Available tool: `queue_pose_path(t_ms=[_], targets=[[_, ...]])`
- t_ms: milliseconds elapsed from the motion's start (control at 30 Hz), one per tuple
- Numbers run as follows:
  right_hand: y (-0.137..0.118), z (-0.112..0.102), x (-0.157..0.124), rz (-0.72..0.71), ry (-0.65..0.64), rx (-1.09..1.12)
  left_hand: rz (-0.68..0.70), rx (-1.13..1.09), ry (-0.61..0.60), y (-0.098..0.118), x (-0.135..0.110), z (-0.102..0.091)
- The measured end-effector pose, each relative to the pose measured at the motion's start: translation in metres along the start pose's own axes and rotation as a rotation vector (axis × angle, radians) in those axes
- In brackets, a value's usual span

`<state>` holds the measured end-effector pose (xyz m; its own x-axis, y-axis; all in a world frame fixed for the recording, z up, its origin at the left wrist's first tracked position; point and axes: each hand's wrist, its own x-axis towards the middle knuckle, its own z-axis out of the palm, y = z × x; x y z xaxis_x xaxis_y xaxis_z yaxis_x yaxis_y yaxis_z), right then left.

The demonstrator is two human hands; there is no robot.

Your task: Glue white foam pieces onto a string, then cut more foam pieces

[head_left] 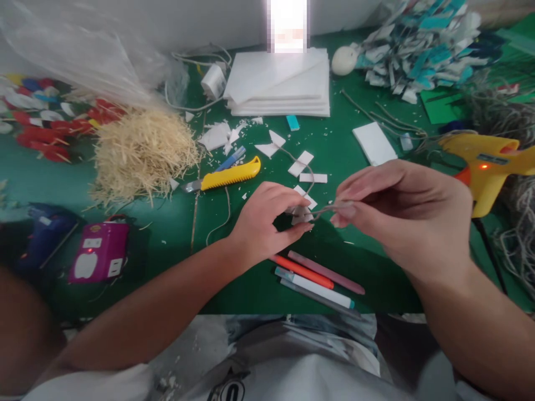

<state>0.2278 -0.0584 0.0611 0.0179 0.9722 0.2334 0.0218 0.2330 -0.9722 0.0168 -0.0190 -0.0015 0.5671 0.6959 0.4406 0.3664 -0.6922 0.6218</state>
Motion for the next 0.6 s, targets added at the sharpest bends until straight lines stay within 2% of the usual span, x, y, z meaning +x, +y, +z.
queue_pose_path(t_ms=[200, 300, 433, 500, 600], targets=[[-0.002, -0.002, -0.005, -0.081, 0.079, 0.052, -0.045, 0.024, -0.044, -0.003, -0.001, 0.002], [-0.002, -0.002, -0.006, -0.051, 0.093, -0.012, -0.028, 0.029, -0.057, -0.003, -0.001, 0.002], [-0.001, 0.0, -0.004, -0.046, 0.032, -0.063, -0.013, 0.023, -0.005, 0.008, 0.0, -0.003], [-0.001, 0.002, -0.002, -0.041, -0.015, -0.052, -0.053, -0.052, 0.049, 0.018, -0.001, -0.006], [0.0, 0.005, -0.001, -0.018, -0.07, -0.047, -0.177, -0.336, 0.13, 0.03, -0.002, -0.004]])
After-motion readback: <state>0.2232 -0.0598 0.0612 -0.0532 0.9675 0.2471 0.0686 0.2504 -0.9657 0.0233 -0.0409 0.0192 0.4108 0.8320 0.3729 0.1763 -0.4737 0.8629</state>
